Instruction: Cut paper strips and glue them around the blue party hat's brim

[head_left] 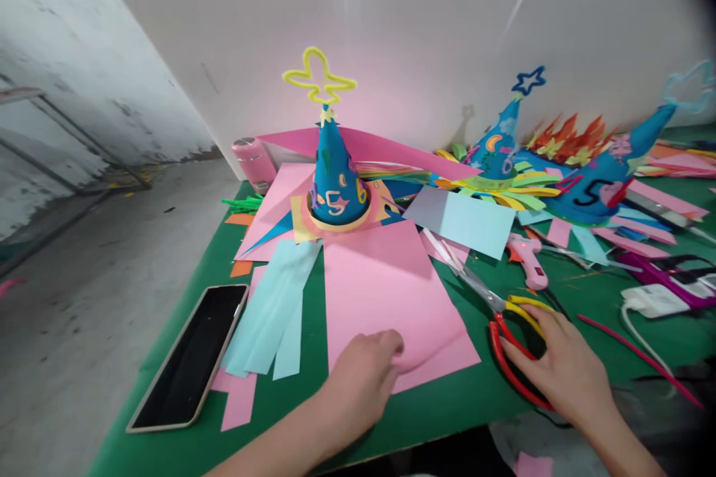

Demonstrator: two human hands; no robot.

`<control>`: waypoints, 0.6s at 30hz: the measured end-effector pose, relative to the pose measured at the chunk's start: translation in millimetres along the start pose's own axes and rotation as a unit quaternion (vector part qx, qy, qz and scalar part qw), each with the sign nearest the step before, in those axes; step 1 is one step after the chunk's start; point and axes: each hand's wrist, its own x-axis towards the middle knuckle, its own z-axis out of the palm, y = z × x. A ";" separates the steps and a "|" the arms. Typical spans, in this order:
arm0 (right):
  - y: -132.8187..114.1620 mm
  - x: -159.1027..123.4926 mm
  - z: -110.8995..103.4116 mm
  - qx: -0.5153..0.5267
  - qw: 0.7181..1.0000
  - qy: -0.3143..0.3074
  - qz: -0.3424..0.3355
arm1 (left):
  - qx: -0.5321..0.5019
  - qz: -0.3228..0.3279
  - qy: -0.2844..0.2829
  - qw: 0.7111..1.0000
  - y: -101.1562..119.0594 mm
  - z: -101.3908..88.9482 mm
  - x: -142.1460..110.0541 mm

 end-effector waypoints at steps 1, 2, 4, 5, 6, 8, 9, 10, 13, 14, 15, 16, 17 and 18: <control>0.3 0.1 0.0 0.000 1.000 0.001 0.000 | -0.014 -0.019 0.032 0.999 -8.0 -5.7 -1.3; 0.8 0.0 0.2 0.002 1.000 0.001 -0.001 | -0.023 -0.046 0.070 0.996 -18.3 -13.0 -2.5; 1.7 -0.5 1.0 0.005 1.000 0.002 0.000 | -0.020 -0.113 0.154 0.981 -44.0 -30.3 -4.7; 2.1 -0.8 1.4 0.005 1.000 0.002 0.002 | -0.012 -0.147 0.190 0.971 -58.4 -38.9 -6.0; 2.5 -1.2 1.9 0.005 1.000 0.000 0.004 | -0.001 -0.178 0.220 0.959 -72.9 -46.6 -7.6; 3.3 -1.9 3.1 0.006 1.000 -0.002 0.009 | 0.025 -0.221 0.252 0.942 -99.4 -57.6 -11.6; 3.8 -2.2 3.7 0.008 1.000 -0.003 0.011 | 0.040 -0.236 0.260 0.935 -110.0 -60.7 -13.7; 4.4 -2.4 4.4 0.009 1.000 -0.005 0.013 | 0.056 -0.246 0.262 0.931 -118.2 -62.4 -15.8; 5.8 -2.5 5.8 0.009 1.000 -0.008 0.011 | 0.116 -0.256 0.263 0.923 -125.6 -61.1 -19.7; 6.1 -2.5 5.9 0.007 1.000 -0.008 0.010 | 0.139 -0.254 0.266 0.919 -122.2 -59.1 -19.7; 6.2 -2.4 5.8 0.006 1.000 -0.007 0.009 | 0.160 -0.250 0.272 0.915 -116.2 -56.2 -18.8; 6.2 -2.3 5.4 0.004 1.000 -0.006 0.008 | 0.178 -0.242 0.276 0.913 -108.0 -52.4 -17.2; 5.9 -2.3 4.9 0.000 1.000 -0.004 0.007 | 0.190 -0.228 0.276 0.914 -98.0 -47.4 -14.8; 5.6 -2.3 4.3 -0.005 1.000 -0.001 0.006 | 0.196 -0.205 0.268 0.921 -86.8 -41.1 -11.9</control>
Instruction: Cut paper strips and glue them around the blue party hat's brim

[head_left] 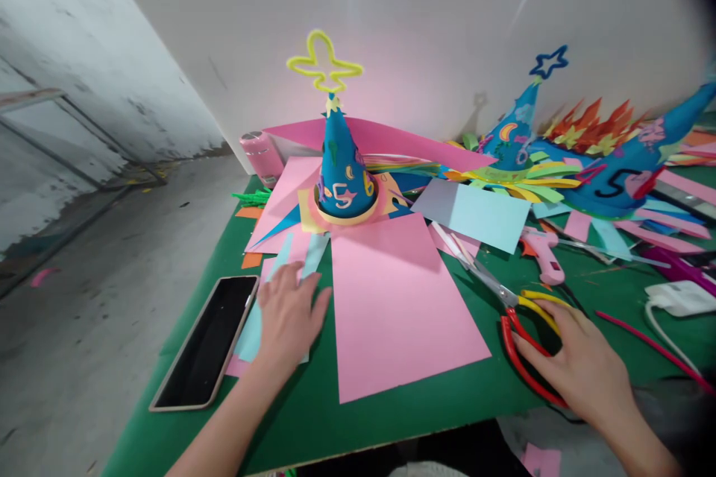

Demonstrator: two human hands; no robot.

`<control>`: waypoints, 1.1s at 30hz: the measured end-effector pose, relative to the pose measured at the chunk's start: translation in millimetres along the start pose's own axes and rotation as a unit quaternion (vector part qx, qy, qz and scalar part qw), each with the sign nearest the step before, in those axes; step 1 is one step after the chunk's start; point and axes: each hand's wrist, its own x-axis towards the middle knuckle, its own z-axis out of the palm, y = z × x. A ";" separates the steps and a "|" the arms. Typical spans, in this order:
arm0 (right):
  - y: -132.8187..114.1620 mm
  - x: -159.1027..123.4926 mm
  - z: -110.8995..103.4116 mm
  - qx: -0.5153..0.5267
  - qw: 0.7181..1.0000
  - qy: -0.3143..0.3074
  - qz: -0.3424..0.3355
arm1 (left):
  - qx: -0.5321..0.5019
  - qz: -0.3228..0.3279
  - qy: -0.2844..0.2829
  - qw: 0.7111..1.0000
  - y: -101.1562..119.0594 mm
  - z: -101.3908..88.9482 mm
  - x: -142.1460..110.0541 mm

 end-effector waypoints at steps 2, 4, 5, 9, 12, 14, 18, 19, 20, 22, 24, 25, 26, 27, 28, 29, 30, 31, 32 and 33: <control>-0.8 0.0 -1.0 -0.009 1.000 0.011 -0.003 | -0.021 0.082 -0.034 0.996 26.6 3.7 -10.9; -1.2 0.5 -1.5 -0.016 1.000 0.018 -0.004 | -0.042 0.216 -0.090 0.971 50.4 9.7 -24.0; -1.0 1.2 -1.5 -0.018 1.000 0.019 -0.004 | -0.042 0.273 -0.115 0.954 59.5 13.0 -30.6; 3.2 8.6 -2.0 -0.035 0.999 0.006 0.002 | -0.036 0.384 -0.195 0.902 73.8 22.3 -48.2; 7.2 17.1 -5.2 -0.050 0.999 -0.011 -0.007 | -0.029 0.395 -0.207 0.895 69.9 22.7 -49.8; 8.1 21.5 -8.0 -0.064 0.998 -0.022 -0.014 | -0.025 0.398 -0.206 0.894 66.5 21.3 -48.7; 6.1 24.0 -9.9 -0.089 0.996 -0.019 -0.017 | -0.029 0.402 -0.200 0.893 62.5 19.8 -48.4; 5.8 24.0 -9.5 -0.093 0.995 -0.017 -0.020 | -0.032 0.402 -0.198 0.893 61.8 19.9 -48.7; 5.9 24.2 -8.8 -0.096 0.995 -0.016 -0.023 | -0.036 0.403 -0.197 0.893 61.1 20.0 -49.0; 8.0 25.8 -8.2 -0.103 0.994 -0.022 -0.036 | -0.044 0.406 -0.195 0.892 59.7 20.4 -49.3; 12.1 29.7 -9.8 -0.109 0.992 -0.035 -0.056 | -0.054 0.409 -0.196 0.890 58.4 20.7 -48.9; 14.3 32.4 -11.7 -0.111 0.991 -0.040 -0.065 | -0.059 0.410 -0.197 0.888 57.8 20.8 -48.6; 16.0 35.1 -14.3 -0.113 0.990 -0.044 -0.073 | -0.063 0.411 -0.199 0.887 57.4 20.8 -48.2; 16.6 37.6 -17.7 -0.115 0.989 -0.043 -0.078 | -0.067 0.411 -0.200 0.887 57.1 20.7 -47.9; 15.6 39.3 -21.5 -0.116 0.989 -0.039 -0.081 | -0.072 0.410 -0.202 0.887 56.8 20.6 -47.6; 12.5 40.0 -25.5 -0.115 0.989 -0.032 -0.085 | -0.077 0.409 -0.203 0.886 56.7 20.6 -47.5; 7.1 39.2 -29.4 -0.111 0.989 -0.024 -0.092 | -0.083 0.408 -0.204 0.886 56.5 20.5 -47.4; -0.7 36.8 -32.9 -0.105 0.989 -0.018 -0.106 | -0.089 0.407 -0.205 0.886 56.3 20.4 -47.5; -10.5 33.0 -35.5 -0.093 0.986 -0.017 -0.134 | -0.094 0.406 -0.207 0.885 56.1 20.2 -47.6; -21.8 28.2 -37.0 -0.078 0.982 -0.025 -0.172 | -0.099 0.406 -0.208 0.885 55.9 20.0 -47.7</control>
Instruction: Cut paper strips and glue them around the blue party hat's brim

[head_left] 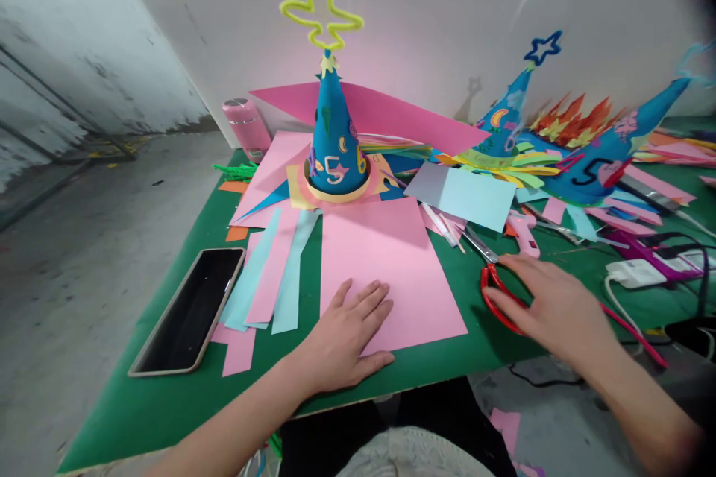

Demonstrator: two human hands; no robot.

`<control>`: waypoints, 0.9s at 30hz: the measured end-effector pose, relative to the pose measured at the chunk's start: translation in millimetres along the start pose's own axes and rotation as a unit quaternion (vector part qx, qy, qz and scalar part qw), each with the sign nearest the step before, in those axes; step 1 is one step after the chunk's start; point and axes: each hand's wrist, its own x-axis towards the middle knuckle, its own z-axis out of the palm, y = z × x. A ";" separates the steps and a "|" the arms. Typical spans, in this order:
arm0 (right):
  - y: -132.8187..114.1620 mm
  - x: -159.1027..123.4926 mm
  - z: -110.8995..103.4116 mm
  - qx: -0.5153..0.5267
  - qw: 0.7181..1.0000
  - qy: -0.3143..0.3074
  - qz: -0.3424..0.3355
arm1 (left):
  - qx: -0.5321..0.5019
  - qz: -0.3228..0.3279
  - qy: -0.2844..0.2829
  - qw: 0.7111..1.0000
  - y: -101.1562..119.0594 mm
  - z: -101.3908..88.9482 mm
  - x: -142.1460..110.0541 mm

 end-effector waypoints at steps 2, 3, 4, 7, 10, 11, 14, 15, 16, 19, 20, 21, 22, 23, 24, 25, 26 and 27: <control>-25.5 -1.9 -2.5 0.062 0.986 -0.035 -0.152 | -0.006 -0.001 -0.003 1.000 0.1 -0.5 -0.4; -37.1 -2.1 -1.7 0.088 0.969 -0.056 -0.224 | -0.006 -0.003 -0.004 1.000 0.2 -0.8 -0.4; -46.6 -1.5 0.4 0.103 0.954 -0.071 -0.272 | -0.007 -0.004 -0.005 1.000 0.3 -1.2 -0.2; -60.2 5.6 10.7 0.132 0.931 -0.052 -0.336 | -0.008 -0.004 -0.004 1.000 0.7 -2.6 1.3; -57.8 15.9 19.7 0.147 0.926 -0.028 -0.347 | -0.008 -0.002 0.005 1.000 3.1 -3.7 1.1; -56.0 18.8 21.3 0.151 0.926 -0.025 -0.346 | -0.006 -0.004 0.011 1.000 4.5 -3.8 -0.3; -52.9 23.9 21.0 0.165 0.929 -0.013 -0.330 | 0.006 -0.022 0.057 0.998 9.5 -2.6 -8.5; -53.0 24.2 19.6 0.169 0.931 -0.008 -0.323 | 0.011 -0.029 0.080 0.996 10.9 -1.9 -11.9; -53.6 23.8 18.0 0.173 0.933 -0.006 -0.315 | 0.015 -0.031 0.103 0.994 11.9 -1.2 -15.1; -57.2 18.9 15.2 0.179 0.934 -0.015 -0.308 | 0.015 -0.025 0.168 0.985 12.2 -0.4 -21.2; -58.4 16.5 15.8 0.179 0.934 -0.017 -0.308 | 0.009 -0.023 0.185 0.982 11.7 -0.6 -21.9; -59.4 13.8 17.3 0.179 0.935 -0.014 -0.305 | 0.001 -0.024 0.196 0.980 11.1 -0.8 -22.0; -60.0 11.2 19.5 0.181 0.936 -0.005 -0.301 | -0.008 -0.026 0.203 0.979 10.5 -0.9 -21.9; -60.2 8.7 22.1 0.184 0.938 0.006 -0.294 | -0.016 -0.029 0.206 0.978 9.9 -0.8 -21.7; -60.2 6.6 24.6 0.191 0.939 0.014 -0.287 | -0.024 -0.030 0.210 0.977 9.3 -0.3 -21.8; -59.9 4.8 26.9 0.199 0.938 0.018 -0.283 | -0.032 -0.032 0.214 0.976 8.8 0.5 -22.1; -59.6 3.4 28.5 0.209 0.937 0.016 -0.281 | -0.039 -0.032 0.220 0.974 8.4 1.6 -22.8; -59.2 2.3 29.6 0.218 0.935 0.009 -0.279 | -0.045 -0.031 0.228 0.972 8.0 2.7 -23.8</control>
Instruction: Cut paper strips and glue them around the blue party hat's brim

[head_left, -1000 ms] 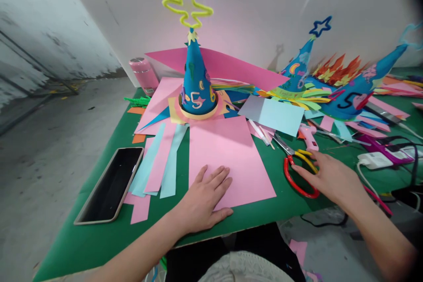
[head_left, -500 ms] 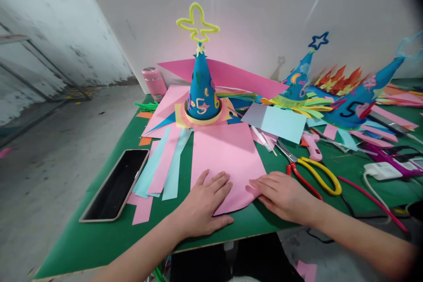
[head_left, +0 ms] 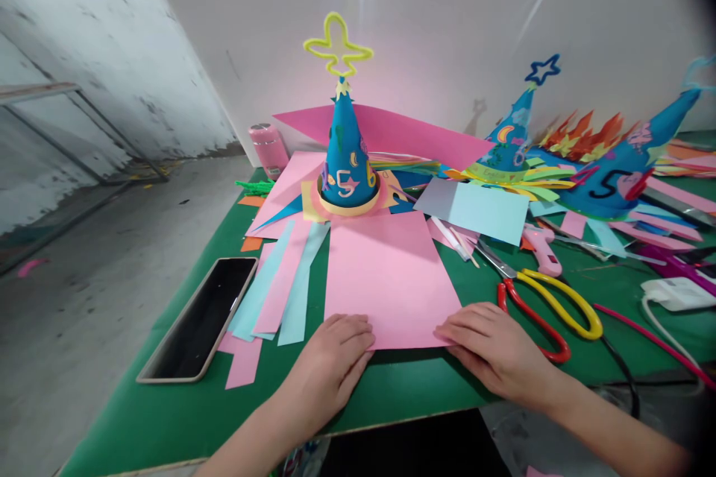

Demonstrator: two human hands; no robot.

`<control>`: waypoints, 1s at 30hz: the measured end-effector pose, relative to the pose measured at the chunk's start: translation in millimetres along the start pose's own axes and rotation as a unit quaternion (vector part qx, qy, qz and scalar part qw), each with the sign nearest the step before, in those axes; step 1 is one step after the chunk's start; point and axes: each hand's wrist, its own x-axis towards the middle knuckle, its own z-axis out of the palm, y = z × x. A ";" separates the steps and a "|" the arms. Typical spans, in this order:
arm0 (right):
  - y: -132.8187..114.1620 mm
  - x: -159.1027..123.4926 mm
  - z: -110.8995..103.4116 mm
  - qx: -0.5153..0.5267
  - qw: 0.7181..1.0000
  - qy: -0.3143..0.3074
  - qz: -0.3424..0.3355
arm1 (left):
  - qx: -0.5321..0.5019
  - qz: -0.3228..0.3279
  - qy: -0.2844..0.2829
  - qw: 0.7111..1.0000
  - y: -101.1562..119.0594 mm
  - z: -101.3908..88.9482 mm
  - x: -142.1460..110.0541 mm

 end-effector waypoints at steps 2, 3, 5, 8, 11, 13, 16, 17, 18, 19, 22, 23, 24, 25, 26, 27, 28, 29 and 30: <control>0.0 -1.3 0.4 0.021 1.000 -0.012 0.012 | -0.010 -0.002 0.012 1.000 -0.6 0.3 -3.1; 0.0 -1.5 0.1 0.030 0.999 -0.017 0.023 | -0.014 -0.007 0.016 1.000 -0.6 -0.3 -4.5; 0.3 -1.3 -1.2 0.054 0.997 -0.019 0.047 | -0.029 -0.027 0.018 0.999 0.5 -3.4 -6.1; 1.7 1.0 -5.0 0.116 0.989 -0.025 0.091 | -0.067 -0.078 0.007 0.995 3.2 -11.0 -5.1; 3.1 6.9 -9.3 0.173 0.970 -0.053 0.159 | -0.079 -0.123 -0.015 0.989 2.7 -16.0 -2.5; 3.7 12.3 -10.5 0.184 0.958 -0.070 0.209 | -0.054 -0.157 -0.024 0.986 -1.0 -15.5 -2.7; 4.2 19.3 -9.0 0.162 0.949 -0.083 0.258 | 0.056 -0.189 -0.006 0.980 -6.1 -10.9 -6.3; 4.4 20.7 -8.0 0.153 0.947 -0.088 0.267 | 0.115 -0.187 0.011 0.976 -5.6 -8.9 -7.5; 4.6 21.6 -7.0 0.148 0.947 -0.092 0.271 | 0.174 -0.173 0.033 0.969 -3.6 -6.9 -8.1; 4.9 22.0 -6.1 0.146 0.946 -0.096 0.272 | 0.221 -0.148 0.056 0.962 0.1 -4.7 -8.0; 6.0 21.6 -4.3 0.151 0.946 -0.104 0.267 | 0.252 -0.003 0.061 0.966 17.7 3.0 -2.3; 6.3 21.2 -4.0 0.153 0.946 -0.104 0.266 | 0.238 0.051 0.027 0.970 23.7 6.2 0.7; 6.6 21.0 -3.8 0.155 0.946 -0.103 0.266 | 0.227 0.087 -0.016 0.970 29.0 9.5 3.5; 6.7 20.9 -3.7 0.158 0.945 -0.105 0.267 | 0.218 0.102 -0.052 0.969 33.1 13.0 5.9; 6.7 20.9 -3.8 0.160 0.944 -0.105 0.270 | 0.212 0.104 -0.082 0.968 35.9 16.4 7.5; 6.7 21.1 -4.0 0.163 0.942 -0.107 0.274 | 0.207 0.094 -0.102 0.969 37.4 19.7 8.2; 6.6 21.3 -4.2 0.165 0.940 -0.110 0.278 | 0.200 0.081 -0.116 0.970 37.9 22.6 8.1; 6.4 21.5 -4.6 0.167 0.938 -0.111 0.283 | 0.191 0.071 -0.129 0.970 37.6 25.0 7.3; 6.3 21.6 -4.9 0.169 0.937 -0.111 0.286 | 0.182 0.062 -0.145 0.971 36.9 27.0 6.1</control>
